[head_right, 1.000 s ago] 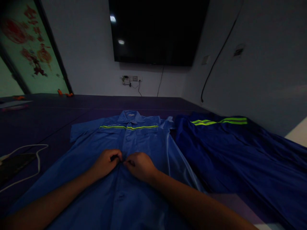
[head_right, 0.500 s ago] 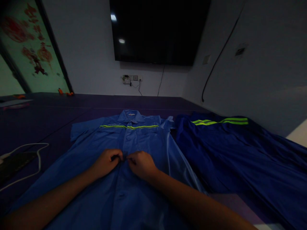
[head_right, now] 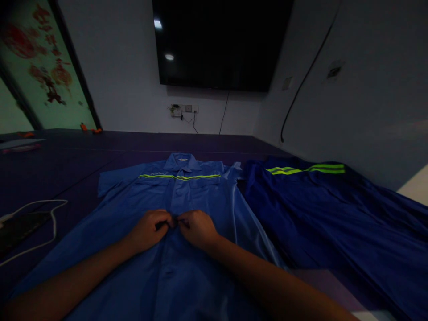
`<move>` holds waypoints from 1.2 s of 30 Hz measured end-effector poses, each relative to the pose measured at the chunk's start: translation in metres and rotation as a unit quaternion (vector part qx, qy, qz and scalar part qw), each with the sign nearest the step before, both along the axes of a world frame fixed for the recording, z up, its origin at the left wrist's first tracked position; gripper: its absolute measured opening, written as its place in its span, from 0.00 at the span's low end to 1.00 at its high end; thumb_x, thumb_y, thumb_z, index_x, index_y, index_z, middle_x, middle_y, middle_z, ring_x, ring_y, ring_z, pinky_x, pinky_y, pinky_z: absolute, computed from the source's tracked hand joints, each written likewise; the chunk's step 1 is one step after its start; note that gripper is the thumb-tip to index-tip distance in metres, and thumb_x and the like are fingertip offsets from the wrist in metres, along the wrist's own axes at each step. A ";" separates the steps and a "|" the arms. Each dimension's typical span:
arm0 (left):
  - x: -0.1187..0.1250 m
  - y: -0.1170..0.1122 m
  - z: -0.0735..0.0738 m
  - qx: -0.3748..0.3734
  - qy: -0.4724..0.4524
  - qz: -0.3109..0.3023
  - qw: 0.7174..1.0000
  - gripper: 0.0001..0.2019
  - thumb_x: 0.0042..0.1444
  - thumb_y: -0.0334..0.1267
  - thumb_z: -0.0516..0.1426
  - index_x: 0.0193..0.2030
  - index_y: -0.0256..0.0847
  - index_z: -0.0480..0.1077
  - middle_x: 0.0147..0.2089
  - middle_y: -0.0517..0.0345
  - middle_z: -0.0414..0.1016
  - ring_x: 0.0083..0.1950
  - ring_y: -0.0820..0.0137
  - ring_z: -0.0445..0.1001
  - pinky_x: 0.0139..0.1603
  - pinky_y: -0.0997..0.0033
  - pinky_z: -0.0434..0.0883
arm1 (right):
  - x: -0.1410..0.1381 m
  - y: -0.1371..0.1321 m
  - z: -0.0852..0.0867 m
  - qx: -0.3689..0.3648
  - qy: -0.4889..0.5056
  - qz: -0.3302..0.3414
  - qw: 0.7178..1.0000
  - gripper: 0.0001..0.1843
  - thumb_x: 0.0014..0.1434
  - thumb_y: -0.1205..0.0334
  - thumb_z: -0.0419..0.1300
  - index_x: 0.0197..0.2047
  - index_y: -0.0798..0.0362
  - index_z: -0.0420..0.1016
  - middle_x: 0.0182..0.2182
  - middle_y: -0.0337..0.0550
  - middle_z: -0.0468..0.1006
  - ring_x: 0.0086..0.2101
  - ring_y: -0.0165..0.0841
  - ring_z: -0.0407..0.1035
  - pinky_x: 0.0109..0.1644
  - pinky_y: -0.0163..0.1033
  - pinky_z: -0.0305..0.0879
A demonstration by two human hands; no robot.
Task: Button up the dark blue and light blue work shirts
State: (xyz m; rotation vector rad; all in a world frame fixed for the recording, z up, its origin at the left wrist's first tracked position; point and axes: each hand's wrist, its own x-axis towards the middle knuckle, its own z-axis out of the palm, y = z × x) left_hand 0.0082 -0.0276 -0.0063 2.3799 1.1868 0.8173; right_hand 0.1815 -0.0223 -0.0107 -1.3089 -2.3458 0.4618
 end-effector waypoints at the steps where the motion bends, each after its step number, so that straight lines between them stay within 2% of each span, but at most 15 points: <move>1: 0.000 0.000 0.000 0.003 0.004 -0.001 1.000 0.11 0.44 0.25 0.48 0.26 0.39 0.70 0.28 0.59 0.72 0.33 0.73 0.69 0.37 0.75 0.65 | 0.000 0.000 0.000 -0.001 0.002 0.003 1.000 0.14 0.51 0.67 0.51 0.36 0.48 0.76 0.26 0.36 0.76 0.25 0.26 0.66 0.28 0.29 0.53; 6: -0.001 0.000 0.002 0.010 0.023 -0.005 1.000 0.11 0.44 0.25 0.48 0.26 0.40 0.71 0.29 0.60 0.72 0.34 0.72 0.69 0.37 0.75 0.65 | 0.000 0.001 0.000 -0.001 0.001 0.000 1.000 0.13 0.51 0.66 0.51 0.35 0.49 0.76 0.26 0.36 0.76 0.25 0.26 0.66 0.26 0.29 0.53; 11: -0.001 -0.001 0.004 0.007 0.059 0.031 0.998 0.11 0.44 0.26 0.49 0.26 0.40 0.71 0.29 0.59 0.72 0.34 0.71 0.69 0.36 0.74 0.64 | 0.000 0.001 -0.001 -0.006 0.018 -0.008 1.000 0.14 0.52 0.65 0.51 0.38 0.48 0.75 0.28 0.37 0.77 0.26 0.27 0.68 0.28 0.29 0.55; 21: -0.001 -0.002 0.005 0.008 0.062 0.061 0.996 0.10 0.44 0.27 0.49 0.25 0.40 0.71 0.28 0.59 0.72 0.33 0.72 0.69 0.34 0.75 0.63 | 0.000 0.002 -0.002 -0.007 0.018 -0.012 1.000 0.14 0.52 0.64 0.52 0.39 0.49 0.75 0.28 0.38 0.77 0.26 0.27 0.68 0.28 0.29 0.57; 36: -0.004 0.006 0.001 0.000 -0.004 0.085 0.996 0.12 0.45 0.24 0.49 0.27 0.40 0.72 0.32 0.60 0.76 0.36 0.72 0.72 0.40 0.74 0.65 | -0.002 -0.001 -0.003 0.008 0.010 -0.029 0.999 0.13 0.53 0.61 0.53 0.40 0.48 0.75 0.26 0.37 0.76 0.25 0.27 0.68 0.27 0.30 0.56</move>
